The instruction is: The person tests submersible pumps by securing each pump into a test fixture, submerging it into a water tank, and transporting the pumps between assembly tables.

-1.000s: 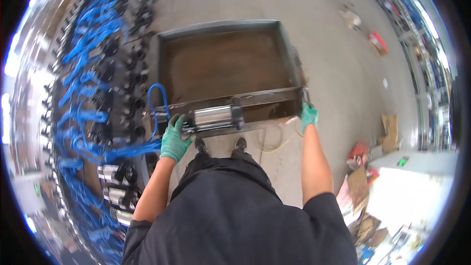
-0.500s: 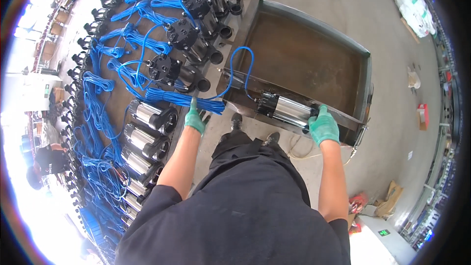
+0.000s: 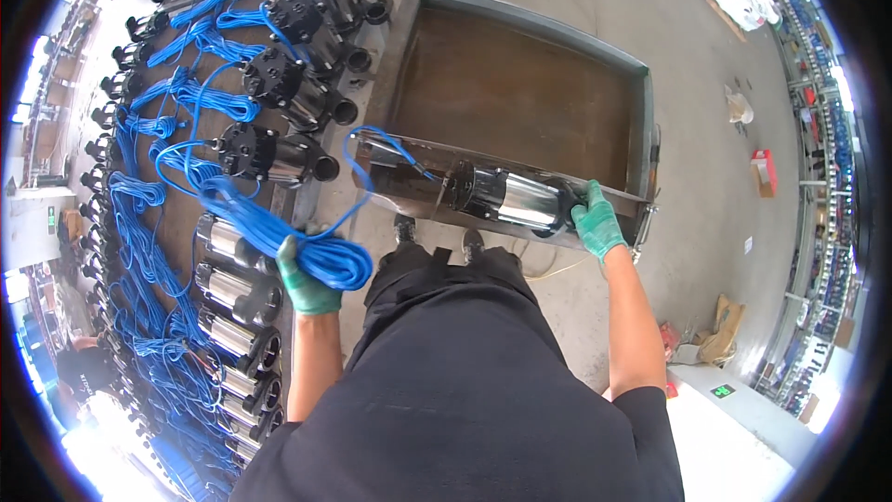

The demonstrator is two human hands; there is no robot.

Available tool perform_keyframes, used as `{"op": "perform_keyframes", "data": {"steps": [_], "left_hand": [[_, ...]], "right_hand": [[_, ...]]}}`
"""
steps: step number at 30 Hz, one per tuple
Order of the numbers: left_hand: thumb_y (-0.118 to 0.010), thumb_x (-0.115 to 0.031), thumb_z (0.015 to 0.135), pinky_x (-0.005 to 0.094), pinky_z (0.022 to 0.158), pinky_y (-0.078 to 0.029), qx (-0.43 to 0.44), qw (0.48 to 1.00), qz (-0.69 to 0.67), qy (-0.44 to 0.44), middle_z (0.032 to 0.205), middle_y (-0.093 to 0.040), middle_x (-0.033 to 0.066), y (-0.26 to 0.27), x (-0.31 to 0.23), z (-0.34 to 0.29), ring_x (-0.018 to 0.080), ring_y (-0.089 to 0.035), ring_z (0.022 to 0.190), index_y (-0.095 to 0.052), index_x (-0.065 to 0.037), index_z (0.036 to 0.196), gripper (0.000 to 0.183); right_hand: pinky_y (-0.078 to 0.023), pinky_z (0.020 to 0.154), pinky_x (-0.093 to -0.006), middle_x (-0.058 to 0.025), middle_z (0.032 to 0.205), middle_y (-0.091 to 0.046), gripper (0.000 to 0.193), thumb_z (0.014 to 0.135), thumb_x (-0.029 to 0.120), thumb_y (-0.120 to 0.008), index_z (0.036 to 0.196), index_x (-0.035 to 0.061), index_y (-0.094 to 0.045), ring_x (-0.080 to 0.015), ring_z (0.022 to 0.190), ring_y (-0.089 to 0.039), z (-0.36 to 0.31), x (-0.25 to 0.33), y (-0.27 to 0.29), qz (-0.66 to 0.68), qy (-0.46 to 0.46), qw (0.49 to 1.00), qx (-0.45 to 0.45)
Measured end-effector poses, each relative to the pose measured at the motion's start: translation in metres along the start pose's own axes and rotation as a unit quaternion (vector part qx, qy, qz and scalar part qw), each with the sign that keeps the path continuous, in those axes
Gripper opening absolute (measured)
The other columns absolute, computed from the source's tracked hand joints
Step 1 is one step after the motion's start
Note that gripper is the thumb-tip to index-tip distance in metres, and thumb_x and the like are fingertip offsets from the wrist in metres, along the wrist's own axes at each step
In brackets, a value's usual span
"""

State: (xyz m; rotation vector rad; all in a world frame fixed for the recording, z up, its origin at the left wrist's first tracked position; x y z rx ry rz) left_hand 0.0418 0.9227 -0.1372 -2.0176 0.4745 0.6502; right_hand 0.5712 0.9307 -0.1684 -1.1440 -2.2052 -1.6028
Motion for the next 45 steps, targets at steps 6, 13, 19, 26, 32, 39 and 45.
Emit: {"op": "perform_keyframes", "data": {"steps": [6,13,19,26,32,39,45], "left_hand": [[-0.074,-0.025,0.084,0.0413,0.089,-0.047,0.206,0.964,-0.157,-0.055,0.096,-0.053,0.0020,-0.097,-0.046,-0.068,0.0210,-0.056,0.100,-0.053,-0.013,0.108,0.034],[-0.075,-0.015,0.080,0.0410,0.098,-0.044,0.329,0.920,-0.179,-0.115,0.091,-0.051,-0.0006,-0.167,-0.085,-0.126,0.0186,-0.054,0.095,-0.049,-0.015,0.099,0.033],[-0.076,-0.015,0.081,0.0444,0.103,-0.043,0.354,0.914,-0.123,-0.157,0.094,-0.052,0.0019,-0.186,-0.086,-0.157,0.0208,-0.054,0.101,-0.049,-0.014,0.102,0.034],[-0.076,-0.016,0.085,0.0471,0.105,-0.044,0.297,0.924,0.001,-0.242,0.095,-0.054,0.0036,-0.169,-0.074,-0.206,0.0224,-0.057,0.106,-0.049,-0.014,0.101,0.032],[-0.078,-0.021,0.084,0.0442,0.095,-0.046,0.266,0.917,0.086,-0.283,0.094,-0.054,0.0046,-0.170,-0.061,-0.224,0.0245,-0.058,0.103,-0.048,-0.014,0.104,0.036],[-0.077,-0.027,0.083,0.0447,0.090,-0.053,0.182,0.903,0.154,-0.358,0.092,-0.059,0.0082,-0.149,-0.064,-0.241,0.0267,-0.062,0.095,-0.053,-0.007,0.109,0.041],[-0.082,-0.018,0.079,0.0470,0.091,-0.054,0.125,0.919,0.147,-0.343,0.096,-0.063,0.0134,-0.106,-0.041,-0.267,0.0310,-0.064,0.101,-0.055,-0.005,0.110,0.042]], "right_hand": [[-0.054,0.084,-0.0414,-0.0195,0.114,-0.066,0.037,0.087,0.002,-0.051,0.123,0.0005,-0.055,-0.0304,0.090,-0.067,0.004,-0.062,0.006,0.144,0.051,0.988,0.019],[-0.053,0.085,-0.0524,-0.0204,0.125,-0.060,0.036,0.084,0.006,-0.058,0.119,0.0108,-0.062,-0.0445,0.097,-0.065,0.004,-0.088,0.014,-0.109,0.094,0.985,-0.099],[-0.054,0.086,-0.0503,-0.0210,0.131,-0.054,0.041,0.081,0.001,-0.060,0.122,0.0080,-0.060,-0.0434,0.101,-0.065,0.030,-0.201,-0.037,0.182,0.026,0.974,-0.132],[-0.054,0.090,-0.0486,-0.0218,0.130,-0.055,0.046,0.080,-0.002,-0.058,0.125,0.0064,-0.059,-0.0436,0.105,-0.064,0.010,-0.134,-0.012,-0.013,0.043,0.994,-0.101],[-0.052,0.091,-0.0456,-0.0240,0.134,-0.057,0.049,0.080,-0.003,-0.058,0.128,0.0016,-0.057,-0.0445,0.110,-0.063,0.028,-0.156,-0.020,0.038,0.112,0.985,-0.125],[-0.046,0.098,-0.0406,-0.0186,0.112,-0.064,0.046,0.079,0.005,-0.056,0.125,-0.0017,-0.053,-0.0302,0.104,-0.060,0.033,-0.143,-0.010,0.136,0.103,0.985,0.003],[-0.040,0.035,-0.0266,-0.0015,0.079,-0.056,0.054,0.088,0.006,-0.047,0.139,0.0198,-0.047,-0.0112,0.046,-0.048,0.017,-0.063,-0.015,0.309,-0.067,0.932,0.178]]}}
Point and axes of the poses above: each hand's wrist, its own z-axis towards the middle knuckle, its own y-axis out of the back of the hand, x = y × z, the point moved 10 cm from there along z, towards the middle knuckle
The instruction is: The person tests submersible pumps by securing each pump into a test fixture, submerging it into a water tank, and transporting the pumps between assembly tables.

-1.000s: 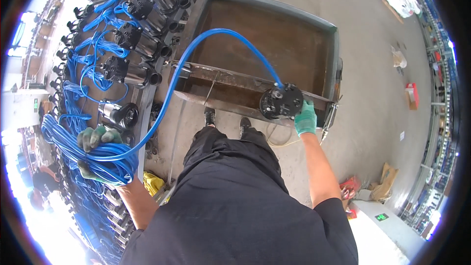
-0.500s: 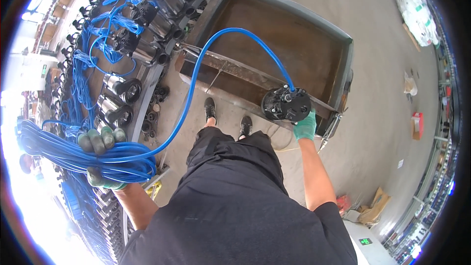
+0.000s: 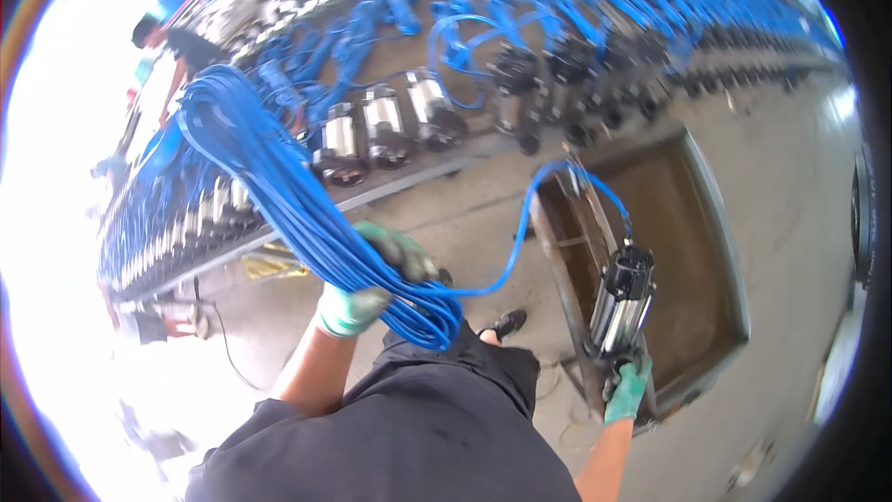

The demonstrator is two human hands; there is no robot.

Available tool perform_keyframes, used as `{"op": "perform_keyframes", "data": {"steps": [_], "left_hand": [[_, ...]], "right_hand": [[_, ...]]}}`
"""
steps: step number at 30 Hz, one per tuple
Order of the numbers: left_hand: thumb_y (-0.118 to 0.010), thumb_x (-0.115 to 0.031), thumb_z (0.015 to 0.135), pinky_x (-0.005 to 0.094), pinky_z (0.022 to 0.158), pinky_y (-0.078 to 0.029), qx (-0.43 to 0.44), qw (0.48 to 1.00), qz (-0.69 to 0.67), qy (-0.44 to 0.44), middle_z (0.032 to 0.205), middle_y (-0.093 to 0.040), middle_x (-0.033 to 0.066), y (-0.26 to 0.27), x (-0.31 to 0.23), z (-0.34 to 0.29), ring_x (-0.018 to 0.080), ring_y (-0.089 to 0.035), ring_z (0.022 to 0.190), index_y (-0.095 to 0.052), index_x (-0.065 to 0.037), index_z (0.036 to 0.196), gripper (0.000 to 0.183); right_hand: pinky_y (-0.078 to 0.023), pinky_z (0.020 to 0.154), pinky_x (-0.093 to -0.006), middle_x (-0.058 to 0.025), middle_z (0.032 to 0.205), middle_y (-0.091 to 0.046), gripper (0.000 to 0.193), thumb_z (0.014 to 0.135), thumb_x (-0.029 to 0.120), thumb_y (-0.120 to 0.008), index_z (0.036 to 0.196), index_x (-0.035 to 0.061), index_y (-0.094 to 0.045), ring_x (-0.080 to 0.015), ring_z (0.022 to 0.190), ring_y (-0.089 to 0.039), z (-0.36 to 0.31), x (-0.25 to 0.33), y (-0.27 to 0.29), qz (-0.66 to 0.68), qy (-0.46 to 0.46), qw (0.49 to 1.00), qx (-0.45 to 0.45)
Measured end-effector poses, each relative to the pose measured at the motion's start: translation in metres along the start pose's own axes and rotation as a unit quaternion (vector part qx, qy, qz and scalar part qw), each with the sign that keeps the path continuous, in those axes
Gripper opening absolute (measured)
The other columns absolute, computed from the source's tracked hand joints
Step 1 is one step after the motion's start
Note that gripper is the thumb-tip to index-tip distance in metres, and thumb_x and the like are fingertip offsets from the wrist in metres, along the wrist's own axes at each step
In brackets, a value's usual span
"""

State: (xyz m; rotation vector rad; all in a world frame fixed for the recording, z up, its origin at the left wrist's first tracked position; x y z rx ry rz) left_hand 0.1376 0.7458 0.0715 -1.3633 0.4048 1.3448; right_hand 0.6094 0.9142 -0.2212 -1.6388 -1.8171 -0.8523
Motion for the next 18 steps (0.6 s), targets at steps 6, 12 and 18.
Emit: {"op": "perform_keyframes", "data": {"steps": [6,12,18], "left_hand": [[-0.079,-0.010,0.079,0.0452,0.090,-0.054,-0.009,0.999,0.044,-0.016,0.103,-0.064,0.0145,0.035,-0.021,-0.071,0.0298,-0.062,0.106,-0.057,-0.004,0.107,0.036],[-0.079,-0.007,0.080,0.0459,0.091,-0.053,-0.101,0.975,0.195,-0.016,0.109,-0.063,0.0137,0.086,-0.071,-0.164,0.0300,-0.062,0.109,-0.058,-0.004,0.110,0.037],[-0.080,-0.013,0.085,0.0387,0.096,-0.050,-0.259,0.942,0.142,-0.157,0.120,-0.063,0.0114,0.170,-0.123,-0.298,0.0218,-0.061,0.110,-0.057,-0.004,0.119,0.042]], "right_hand": [[-0.035,0.033,-0.0276,0.0040,0.061,-0.049,0.023,0.090,0.027,-0.049,0.108,0.0207,-0.062,-0.0117,0.040,-0.044,-0.002,0.040,-0.044,-0.087,-0.041,0.993,0.073],[-0.030,0.035,-0.0277,-0.0010,0.061,-0.053,0.019,0.085,0.033,-0.052,0.091,0.0186,-0.063,-0.0167,0.040,-0.046,0.010,0.032,-0.036,-0.144,-0.021,0.988,0.055],[-0.034,0.040,-0.0328,-0.0048,0.068,-0.056,0.024,0.086,0.030,-0.053,0.099,0.0121,-0.063,-0.0209,0.047,-0.048,-0.054,0.028,-0.136,-0.255,-0.027,0.958,0.128]]}}
Point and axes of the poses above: each hand's wrist, its own z-axis towards the middle knuckle, its own y-axis out of the back of the hand, x = y × z, the point moved 10 cm from there along z, towards the middle knuckle
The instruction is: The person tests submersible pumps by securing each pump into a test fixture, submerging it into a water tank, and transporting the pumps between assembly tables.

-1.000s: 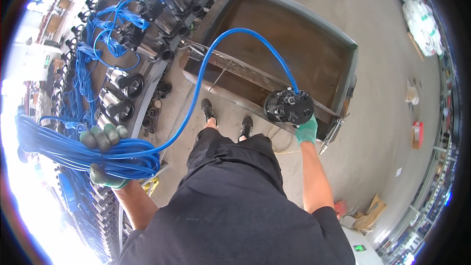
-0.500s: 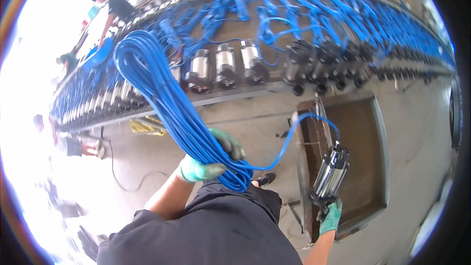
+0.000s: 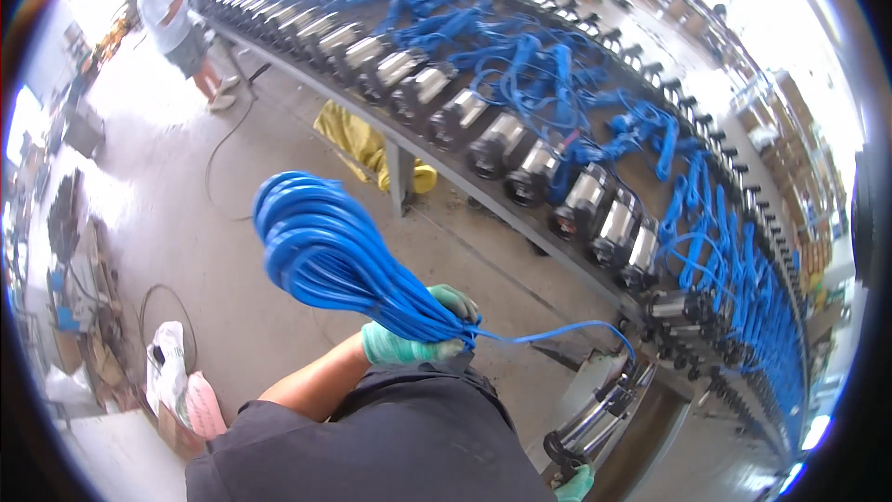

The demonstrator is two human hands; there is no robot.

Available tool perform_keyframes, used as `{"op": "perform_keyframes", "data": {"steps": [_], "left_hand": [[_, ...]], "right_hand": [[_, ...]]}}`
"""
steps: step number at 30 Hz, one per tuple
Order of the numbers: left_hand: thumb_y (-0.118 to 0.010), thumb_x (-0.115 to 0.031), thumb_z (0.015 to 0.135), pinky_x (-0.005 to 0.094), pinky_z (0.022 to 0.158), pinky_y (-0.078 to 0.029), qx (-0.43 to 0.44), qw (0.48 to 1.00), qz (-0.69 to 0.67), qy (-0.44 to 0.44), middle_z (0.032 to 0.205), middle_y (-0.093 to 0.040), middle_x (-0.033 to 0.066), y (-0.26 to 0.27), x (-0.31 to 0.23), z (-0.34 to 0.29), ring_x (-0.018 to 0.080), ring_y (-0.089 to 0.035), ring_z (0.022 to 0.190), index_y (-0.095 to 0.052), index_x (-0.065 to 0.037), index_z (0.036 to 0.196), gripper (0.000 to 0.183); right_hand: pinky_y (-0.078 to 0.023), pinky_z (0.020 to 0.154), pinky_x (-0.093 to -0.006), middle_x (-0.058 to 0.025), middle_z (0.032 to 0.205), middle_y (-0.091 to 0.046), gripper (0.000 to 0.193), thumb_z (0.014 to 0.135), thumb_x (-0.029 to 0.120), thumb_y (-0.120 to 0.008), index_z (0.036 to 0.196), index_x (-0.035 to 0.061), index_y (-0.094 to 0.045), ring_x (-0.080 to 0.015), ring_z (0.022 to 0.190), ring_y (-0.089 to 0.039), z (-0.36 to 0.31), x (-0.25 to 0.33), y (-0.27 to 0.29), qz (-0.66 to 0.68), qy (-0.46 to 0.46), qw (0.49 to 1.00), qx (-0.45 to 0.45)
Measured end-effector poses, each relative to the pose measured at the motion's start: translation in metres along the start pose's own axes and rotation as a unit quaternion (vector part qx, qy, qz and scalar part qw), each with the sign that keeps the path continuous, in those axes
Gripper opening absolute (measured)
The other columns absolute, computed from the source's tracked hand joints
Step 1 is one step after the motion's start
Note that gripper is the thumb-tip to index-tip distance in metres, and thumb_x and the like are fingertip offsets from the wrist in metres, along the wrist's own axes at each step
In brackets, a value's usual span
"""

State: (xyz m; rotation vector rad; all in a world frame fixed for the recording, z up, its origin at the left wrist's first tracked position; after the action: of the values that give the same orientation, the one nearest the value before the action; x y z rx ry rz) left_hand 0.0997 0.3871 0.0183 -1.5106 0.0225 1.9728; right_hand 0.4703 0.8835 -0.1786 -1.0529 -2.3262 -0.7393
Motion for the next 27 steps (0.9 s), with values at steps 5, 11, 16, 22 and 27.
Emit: {"op": "perform_keyframes", "data": {"steps": [5,11,16,22,27], "left_hand": [[-0.079,-0.010,0.085,0.0399,0.102,-0.049,-0.152,0.987,0.050,-0.033,0.128,-0.062,0.0122,0.119,-0.058,-0.065,0.0227,-0.060,0.122,-0.052,-0.006,0.132,0.054],[-0.077,-0.008,0.087,0.0441,0.106,-0.048,-0.333,0.941,0.017,-0.059,0.136,-0.058,0.0159,0.202,-0.106,-0.166,0.0291,-0.055,0.130,-0.038,-0.007,0.150,0.074],[-0.083,-0.013,0.084,0.0401,0.106,-0.047,-0.457,0.882,0.074,-0.081,0.136,-0.058,0.0127,0.258,-0.123,-0.235,0.0234,-0.056,0.127,-0.035,-0.006,0.152,0.083],[-0.082,-0.015,0.085,0.0398,0.106,-0.047,-0.650,0.729,0.201,-0.075,0.134,-0.059,0.0128,0.336,-0.179,-0.294,0.0243,-0.058,0.125,-0.037,-0.006,0.150,0.079],[-0.079,-0.008,0.086,0.0401,0.109,-0.045,-0.746,0.617,0.225,-0.110,0.136,-0.057,0.0128,0.413,-0.233,-0.331,0.0243,-0.056,0.127,-0.040,-0.006,0.149,0.074]], "right_hand": [[-0.034,0.037,-0.0338,-0.0095,0.063,-0.056,0.024,0.081,0.024,-0.050,0.100,0.0135,-0.061,-0.0235,0.043,-0.049,0.027,0.020,-0.146,-0.115,0.023,0.987,0.107],[-0.036,0.035,-0.0350,-0.0112,0.060,-0.054,0.017,0.079,0.016,-0.049,0.093,0.0108,-0.059,-0.0247,0.041,-0.050,0.006,0.049,-0.361,-0.257,0.075,0.942,0.202],[-0.037,0.031,-0.0342,-0.0090,0.066,-0.057,0.020,0.084,0.010,-0.052,0.105,0.0105,-0.053,-0.0229,0.038,-0.050,-0.022,0.052,-0.558,-0.394,0.096,0.877,0.256],[-0.041,0.034,-0.0327,-0.0083,0.075,-0.062,0.026,0.093,0.013,-0.053,0.118,0.0092,-0.055,-0.0201,0.045,-0.055,-0.129,0.019,-0.807,-0.531,0.209,0.740,0.356],[-0.041,0.034,-0.0318,-0.0096,0.077,-0.062,0.031,0.094,0.014,-0.050,0.124,0.0089,-0.058,-0.0193,0.043,-0.053,-0.241,-0.040,-0.981,-0.601,0.268,0.617,0.431]]}}
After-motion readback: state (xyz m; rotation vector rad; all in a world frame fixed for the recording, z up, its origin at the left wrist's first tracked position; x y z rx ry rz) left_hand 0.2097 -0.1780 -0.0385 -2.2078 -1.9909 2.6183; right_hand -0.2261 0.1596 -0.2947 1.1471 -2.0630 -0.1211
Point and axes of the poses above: each hand's wrist, its own z-axis towards the middle knuckle, its own y-axis out of the back of the hand, x = y × z, the point moved 10 cm from there along z, towards the middle knuckle
